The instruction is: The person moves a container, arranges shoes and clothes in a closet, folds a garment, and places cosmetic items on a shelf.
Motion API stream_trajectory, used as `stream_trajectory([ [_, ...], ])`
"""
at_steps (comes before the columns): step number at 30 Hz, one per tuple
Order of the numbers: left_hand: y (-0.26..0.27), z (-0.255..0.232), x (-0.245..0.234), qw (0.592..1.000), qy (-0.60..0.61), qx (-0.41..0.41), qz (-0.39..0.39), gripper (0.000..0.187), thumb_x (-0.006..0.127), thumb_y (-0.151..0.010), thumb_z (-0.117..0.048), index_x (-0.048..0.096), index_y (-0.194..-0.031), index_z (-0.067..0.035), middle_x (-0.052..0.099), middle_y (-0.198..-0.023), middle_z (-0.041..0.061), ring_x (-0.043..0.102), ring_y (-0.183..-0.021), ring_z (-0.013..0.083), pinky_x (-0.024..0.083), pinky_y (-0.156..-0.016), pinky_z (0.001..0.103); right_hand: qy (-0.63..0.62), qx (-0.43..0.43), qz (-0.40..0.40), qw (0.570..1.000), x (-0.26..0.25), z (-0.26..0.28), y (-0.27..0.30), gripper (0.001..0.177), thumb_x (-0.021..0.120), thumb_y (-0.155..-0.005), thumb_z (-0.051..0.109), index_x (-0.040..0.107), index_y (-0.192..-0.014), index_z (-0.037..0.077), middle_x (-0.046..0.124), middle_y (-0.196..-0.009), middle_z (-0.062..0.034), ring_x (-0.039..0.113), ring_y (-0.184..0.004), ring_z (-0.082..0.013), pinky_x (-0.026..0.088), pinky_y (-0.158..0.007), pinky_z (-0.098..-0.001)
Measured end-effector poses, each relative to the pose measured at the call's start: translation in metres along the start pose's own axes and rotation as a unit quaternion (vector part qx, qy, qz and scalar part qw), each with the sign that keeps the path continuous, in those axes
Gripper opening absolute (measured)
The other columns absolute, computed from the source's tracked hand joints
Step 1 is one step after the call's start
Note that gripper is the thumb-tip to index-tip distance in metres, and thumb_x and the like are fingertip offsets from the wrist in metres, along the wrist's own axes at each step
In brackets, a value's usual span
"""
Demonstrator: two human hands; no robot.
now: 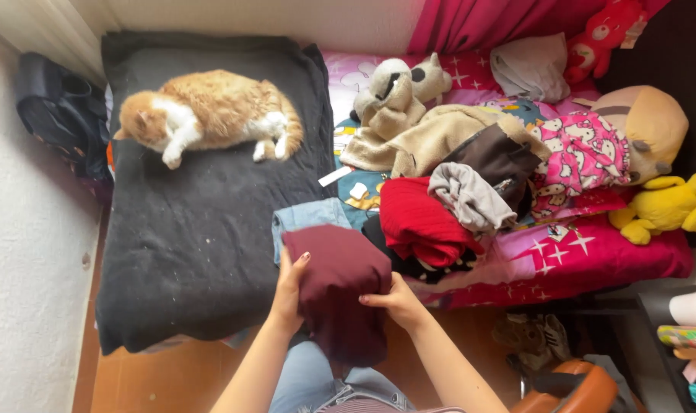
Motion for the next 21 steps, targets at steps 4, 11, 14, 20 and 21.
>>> stream_trajectory([
  [4,-0.042,0.022,-0.033,0.998,-0.028,-0.028,0.053,0.085,0.068,-0.087,-0.035,0.024,-0.156,-0.013,0.03,-0.156,0.02,0.03,-0.143,0.0311,0.022,-0.119,0.047,-0.011,-0.027,-0.057,0.998,0.005,-0.007,-0.04,0.054,0.09,-0.055,-0.014,0.074,-0.105,0.001,0.076,-0.092,-0.0134,0.07,-0.086,-0.0211,0.056,-0.084,-0.0406],
  [11,-0.09,0.015,-0.081,0.922,-0.318,0.217,0.041,0.085,0.09,-0.064,-0.012,0.055,-0.141,-0.025,0.064,-0.131,0.008,0.056,-0.127,0.0274,0.043,-0.107,0.04,0.233,-0.005,-0.173,0.957,-0.016,-0.05,-0.09,0.052,0.098,-0.045,0.007,0.078,-0.093,0.01,0.076,-0.084,-0.0023,0.065,-0.085,-0.0138,0.051,-0.084,-0.0339],
  [14,-0.122,0.045,-0.115,0.823,-0.437,0.361,-0.045,0.048,0.092,-0.063,-0.029,0.075,-0.107,-0.038,0.06,-0.1,-0.016,0.055,-0.109,0.0064,0.044,-0.099,0.022,0.351,-0.076,-0.277,0.891,-0.015,-0.04,-0.092,0.05,0.093,-0.056,0.022,0.078,-0.103,0.015,0.069,-0.119,0.0027,0.052,-0.115,-0.0197,0.038,-0.105,-0.0344],
  [20,-0.15,0.057,-0.119,0.86,-0.421,0.284,-0.055,0.029,0.085,-0.073,-0.019,0.073,-0.096,-0.032,0.049,-0.109,-0.006,0.05,-0.107,0.0217,0.04,-0.105,0.041,0.204,-0.144,-0.224,0.942,0.022,-0.003,-0.107,0.042,0.085,-0.074,0.012,0.075,-0.114,0.013,0.059,-0.136,-0.0037,0.041,-0.138,-0.0193,0.028,-0.116,-0.0344],
  [21,-0.157,0.056,-0.119,0.86,-0.421,0.282,-0.056,0.029,0.085,-0.073,-0.019,0.073,-0.096,-0.032,0.049,-0.109,-0.006,0.05,-0.107,0.0217,0.04,-0.105,0.041,0.204,-0.141,-0.224,0.943,0.013,-0.019,-0.112,0.042,0.085,-0.074,0.012,0.075,-0.114,0.013,0.059,-0.136,-0.0037,0.041,-0.138,-0.0193,0.028,-0.116,-0.0344],
])
Point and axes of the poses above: each hand's wrist, its own y-axis away from the middle knuckle, its own x-axis out of the palm, z = x × y, the point moved 4 cm from there along -y, towards the middle knuckle
